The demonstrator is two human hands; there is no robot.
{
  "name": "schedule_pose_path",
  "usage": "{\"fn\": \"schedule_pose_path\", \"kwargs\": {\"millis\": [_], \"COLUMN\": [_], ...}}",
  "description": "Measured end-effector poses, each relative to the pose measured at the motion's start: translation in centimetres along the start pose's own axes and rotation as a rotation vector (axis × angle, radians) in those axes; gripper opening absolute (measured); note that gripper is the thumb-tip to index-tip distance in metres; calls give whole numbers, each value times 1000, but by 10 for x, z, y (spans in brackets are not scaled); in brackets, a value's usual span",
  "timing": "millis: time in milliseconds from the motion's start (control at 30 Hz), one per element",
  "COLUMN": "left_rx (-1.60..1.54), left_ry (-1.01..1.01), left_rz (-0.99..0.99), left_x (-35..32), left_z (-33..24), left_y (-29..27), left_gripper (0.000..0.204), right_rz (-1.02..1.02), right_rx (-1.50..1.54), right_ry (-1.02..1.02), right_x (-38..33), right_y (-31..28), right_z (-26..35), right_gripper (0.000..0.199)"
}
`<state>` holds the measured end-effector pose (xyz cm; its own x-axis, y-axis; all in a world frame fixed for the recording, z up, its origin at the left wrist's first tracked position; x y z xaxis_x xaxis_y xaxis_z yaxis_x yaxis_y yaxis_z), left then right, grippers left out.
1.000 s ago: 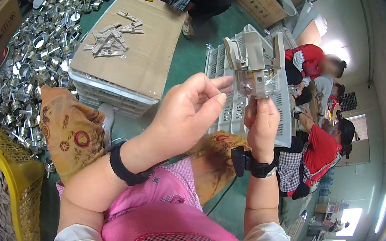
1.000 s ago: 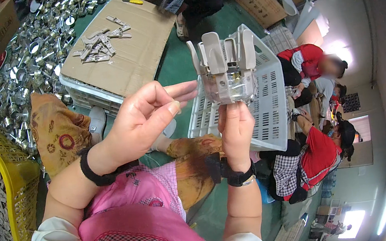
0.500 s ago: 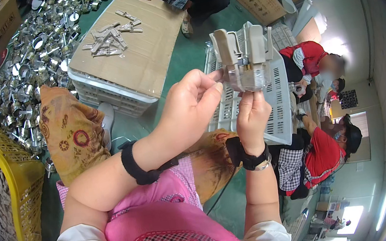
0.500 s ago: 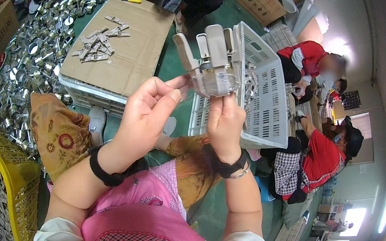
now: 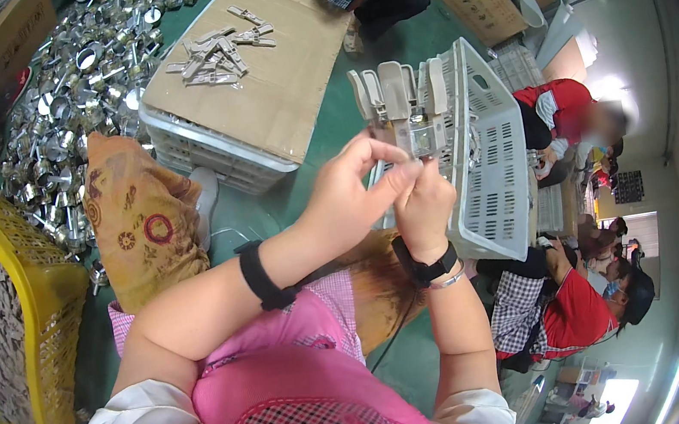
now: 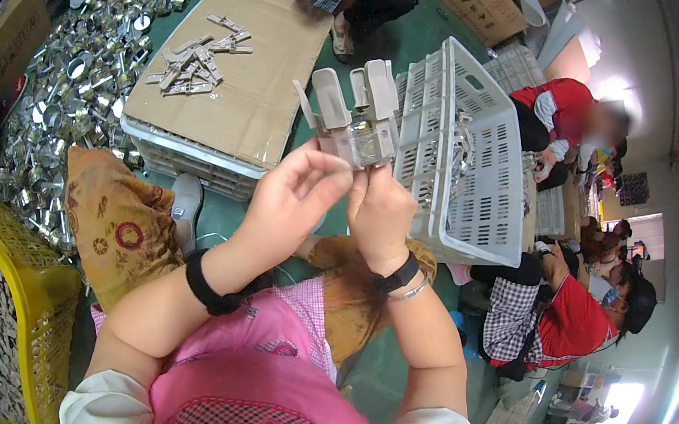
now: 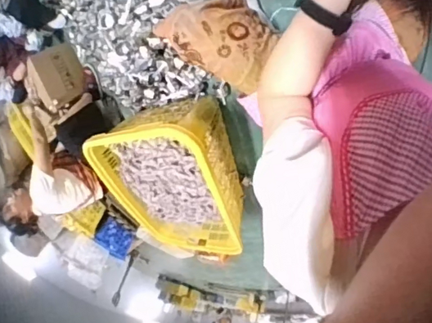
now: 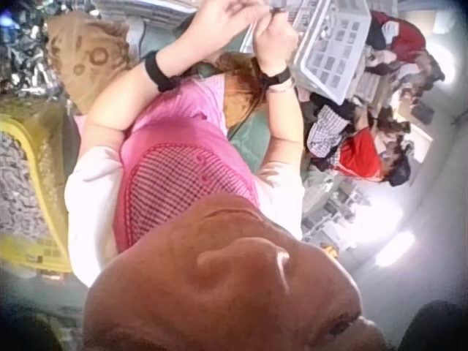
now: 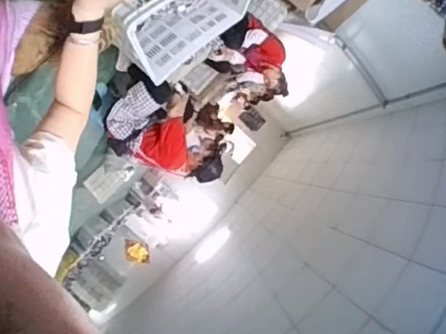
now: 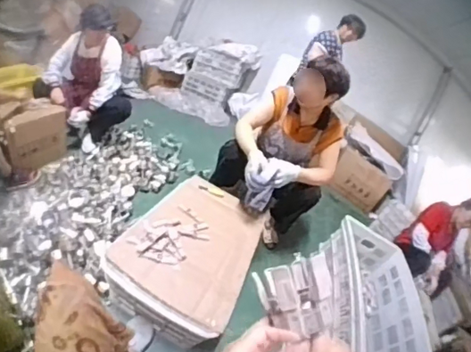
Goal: The recorder sits on the floor and manually assembles metal hinge components.
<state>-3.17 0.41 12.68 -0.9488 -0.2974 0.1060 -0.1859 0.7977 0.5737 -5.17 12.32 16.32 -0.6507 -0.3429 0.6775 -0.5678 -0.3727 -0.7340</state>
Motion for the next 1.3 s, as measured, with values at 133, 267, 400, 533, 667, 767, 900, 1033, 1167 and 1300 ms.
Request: {"fn": "schedule_pose_path", "kwargs": {"millis": [133, 267, 400, 533, 667, 767, 900, 1033, 1167, 1300], "left_rx": [-338, -358, -354, -133, -239, -198, 21, 121, 264, 340], "left_ry": [-81, -154, -268, -387, -306, -277, -258, -120, 6, 170], "left_rz": [-57, 88, 79, -70, 91, 274, 462, 501, 521, 618], "left_x": [11, 35, 32, 17, 15, 18, 27, 41, 62, 100], "left_z": [-20, -3, -12, 21, 13, 1, -21, -49, -75, -81], "left_y": [-16, -15, -19, -26, -15, -9, 1, 42, 67, 68], "left_gripper": [32, 46, 36, 30, 45, 51, 85, 86, 81, 80], "right_rz": [-27, 69, -25, 14, -105, 394, 413, 100, -25, 258], "right_rx": [402, 697, 484, 280, 480, 1509, 1562, 1173, 968, 943], "right_ry": [269, 430, 151, 60, 119, 937, 711, 311, 175, 122], "right_x": [15, 9, 2, -18, -24, -36, -21, 16, 56, 81], "right_y": [-8, 20, 21, 29, 18, 41, 33, 11, -20, -4], "right_z": [5, 19, 50, 41, 37, 32, 34, 7, 7, 7], "right_gripper": [15, 22, 16, 13, 14, 18, 15, 15, 16, 35]}}
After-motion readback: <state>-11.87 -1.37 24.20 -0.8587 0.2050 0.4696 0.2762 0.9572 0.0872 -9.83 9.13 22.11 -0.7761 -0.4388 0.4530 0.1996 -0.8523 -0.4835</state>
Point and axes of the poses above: each hand's wrist, its own x-axis towards the middle knuckle, its own y-axis out of the palm, z = x × y, the point moved 7 cm from there along x, towards the middle knuckle, and after that the axes turned 10 degrees about -z, right-handed, at the moved point
